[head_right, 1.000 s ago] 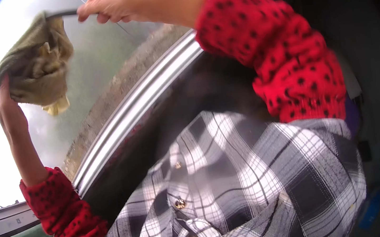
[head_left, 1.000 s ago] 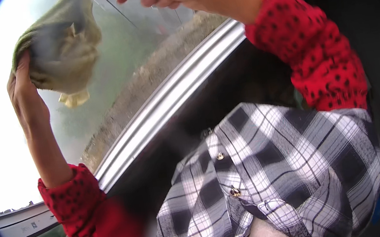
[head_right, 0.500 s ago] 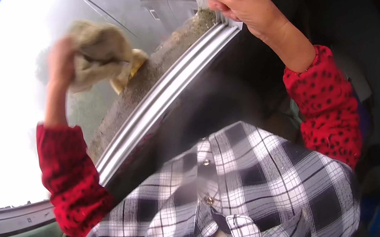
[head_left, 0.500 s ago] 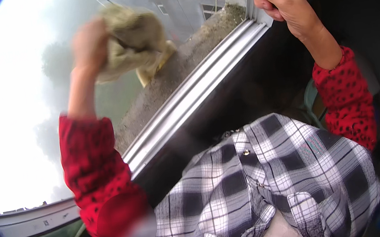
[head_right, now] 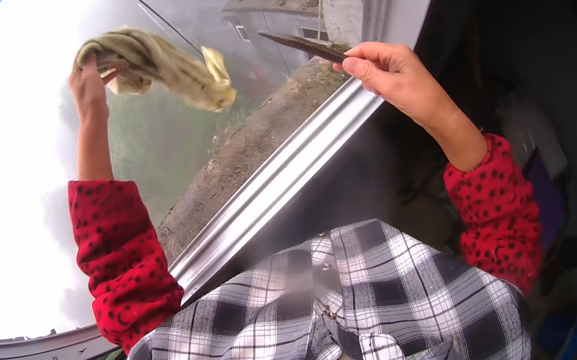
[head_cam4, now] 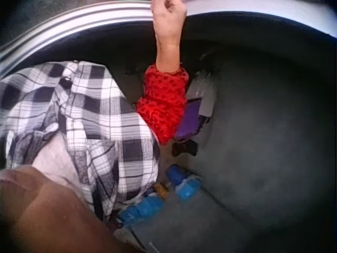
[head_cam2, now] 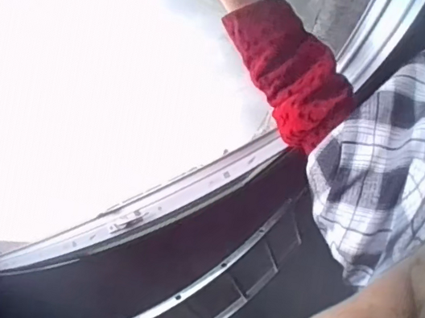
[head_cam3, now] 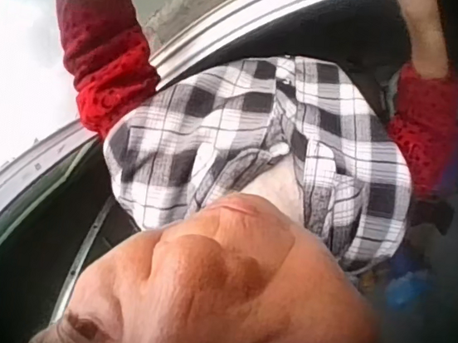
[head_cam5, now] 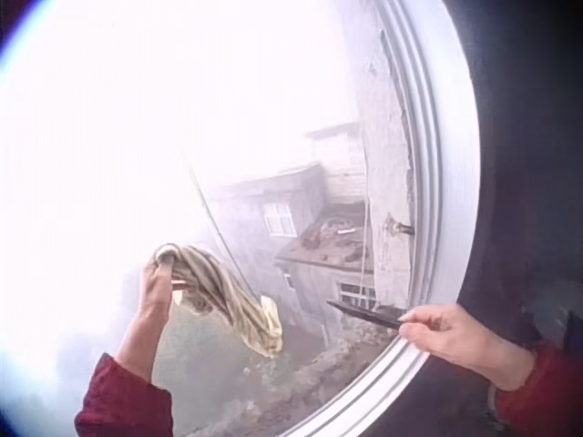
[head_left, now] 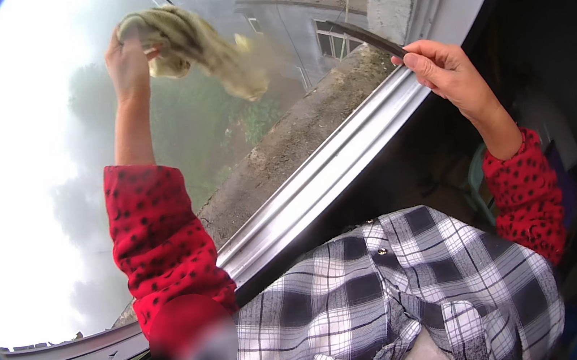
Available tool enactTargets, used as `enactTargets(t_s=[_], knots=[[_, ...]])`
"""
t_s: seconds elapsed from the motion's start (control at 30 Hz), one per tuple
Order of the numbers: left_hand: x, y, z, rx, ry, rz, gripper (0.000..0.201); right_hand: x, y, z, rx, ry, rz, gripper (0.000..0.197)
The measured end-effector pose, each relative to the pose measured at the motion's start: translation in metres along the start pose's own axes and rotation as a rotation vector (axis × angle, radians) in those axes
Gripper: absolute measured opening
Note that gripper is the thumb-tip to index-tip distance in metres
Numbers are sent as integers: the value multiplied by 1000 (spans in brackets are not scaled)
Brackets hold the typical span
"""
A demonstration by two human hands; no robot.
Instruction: The person cleans the window frame using a cloth and a scraper. They repeatedly wipe and scrape the frame, focusing on removing dirt and debris from the grooves and edges.
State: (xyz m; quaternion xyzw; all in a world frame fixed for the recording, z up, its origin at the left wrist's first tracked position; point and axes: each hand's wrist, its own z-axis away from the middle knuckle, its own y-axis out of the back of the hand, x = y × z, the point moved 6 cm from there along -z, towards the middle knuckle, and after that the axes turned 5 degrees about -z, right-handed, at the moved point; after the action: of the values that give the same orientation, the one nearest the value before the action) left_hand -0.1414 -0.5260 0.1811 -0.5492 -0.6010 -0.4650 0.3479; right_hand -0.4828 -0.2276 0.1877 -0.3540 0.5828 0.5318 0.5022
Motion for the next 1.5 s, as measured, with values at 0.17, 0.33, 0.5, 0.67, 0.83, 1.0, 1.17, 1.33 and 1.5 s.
enactTargets(t_s=[0.17, 0.33, 0.5, 0.67, 0.83, 1.0, 1.17, 1.33, 1.5], knots=[[35, -38, 18, -181, 61, 313, 38, 8, 8, 1, 97, 113, 349, 25], [108, -85, 48, -313, 33, 535, 51, 25, 5, 7, 182, 128, 468, 27], [131, -92, 64, -491, -103, 586, 59, 20, -10, 5, 134, 174, 573, 28], [134, -105, 64, -558, -72, 598, 58, 22, -41, -2, -30, 289, 278, 24], [142, -126, 72, -725, -140, 761, 54, -6, -63, -5, -14, 217, 438, 29], [155, -121, 61, -446, -79, 508, 55, -10, -63, -8, 29, 260, 417, 29], [172, -109, 57, -599, -231, 704, 51, 15, -36, -11, 56, 179, 456, 31], [153, -135, 56, -529, -110, 629, 48, 19, -58, -10, -159, 187, 247, 30], [126, -126, 32, -502, 28, 495, 52, 8, -61, 0, -389, 148, -239, 26]])
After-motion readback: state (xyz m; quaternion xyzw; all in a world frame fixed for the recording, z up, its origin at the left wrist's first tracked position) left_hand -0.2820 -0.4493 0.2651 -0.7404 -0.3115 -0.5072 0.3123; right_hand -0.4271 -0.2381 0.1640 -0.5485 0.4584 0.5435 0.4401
